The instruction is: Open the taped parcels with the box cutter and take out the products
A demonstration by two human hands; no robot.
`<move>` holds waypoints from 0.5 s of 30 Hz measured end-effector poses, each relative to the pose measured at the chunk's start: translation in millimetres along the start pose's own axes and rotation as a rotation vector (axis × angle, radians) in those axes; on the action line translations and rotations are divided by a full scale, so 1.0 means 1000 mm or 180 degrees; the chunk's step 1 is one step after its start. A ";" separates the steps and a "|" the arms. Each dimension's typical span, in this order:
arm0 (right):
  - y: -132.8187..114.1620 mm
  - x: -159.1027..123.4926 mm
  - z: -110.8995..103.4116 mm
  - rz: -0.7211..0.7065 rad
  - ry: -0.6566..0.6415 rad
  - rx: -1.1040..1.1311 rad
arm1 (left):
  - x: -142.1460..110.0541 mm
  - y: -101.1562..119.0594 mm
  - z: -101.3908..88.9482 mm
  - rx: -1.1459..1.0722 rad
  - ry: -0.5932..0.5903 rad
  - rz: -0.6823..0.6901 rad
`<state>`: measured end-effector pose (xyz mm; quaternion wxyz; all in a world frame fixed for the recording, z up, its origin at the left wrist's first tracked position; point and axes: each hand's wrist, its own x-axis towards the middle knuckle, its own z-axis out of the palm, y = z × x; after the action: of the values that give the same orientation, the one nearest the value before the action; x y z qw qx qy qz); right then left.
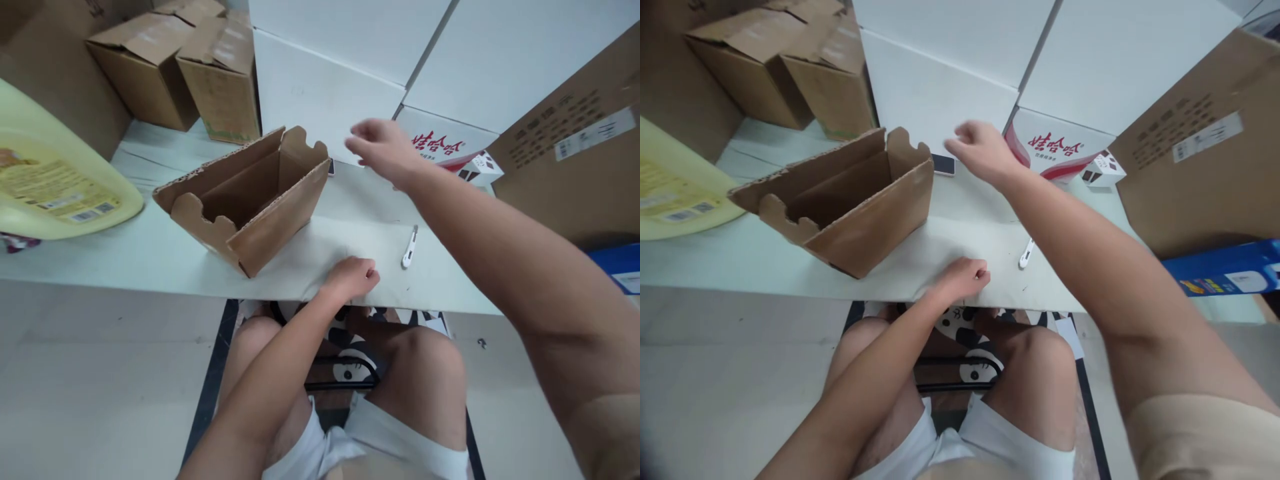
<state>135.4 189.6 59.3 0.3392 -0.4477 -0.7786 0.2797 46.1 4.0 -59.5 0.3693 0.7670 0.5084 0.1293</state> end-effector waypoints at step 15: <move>-0.024 -0.108 -0.019 0.2186 0.0395 0.1049 | -0.012 -0.011 -0.020 -0.0335 0.0125 0.0040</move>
<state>177.9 85.3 58.2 0.3396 -0.6379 -0.5060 0.4708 21.2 4.4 -51.0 0.3983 0.7470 0.5033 0.1731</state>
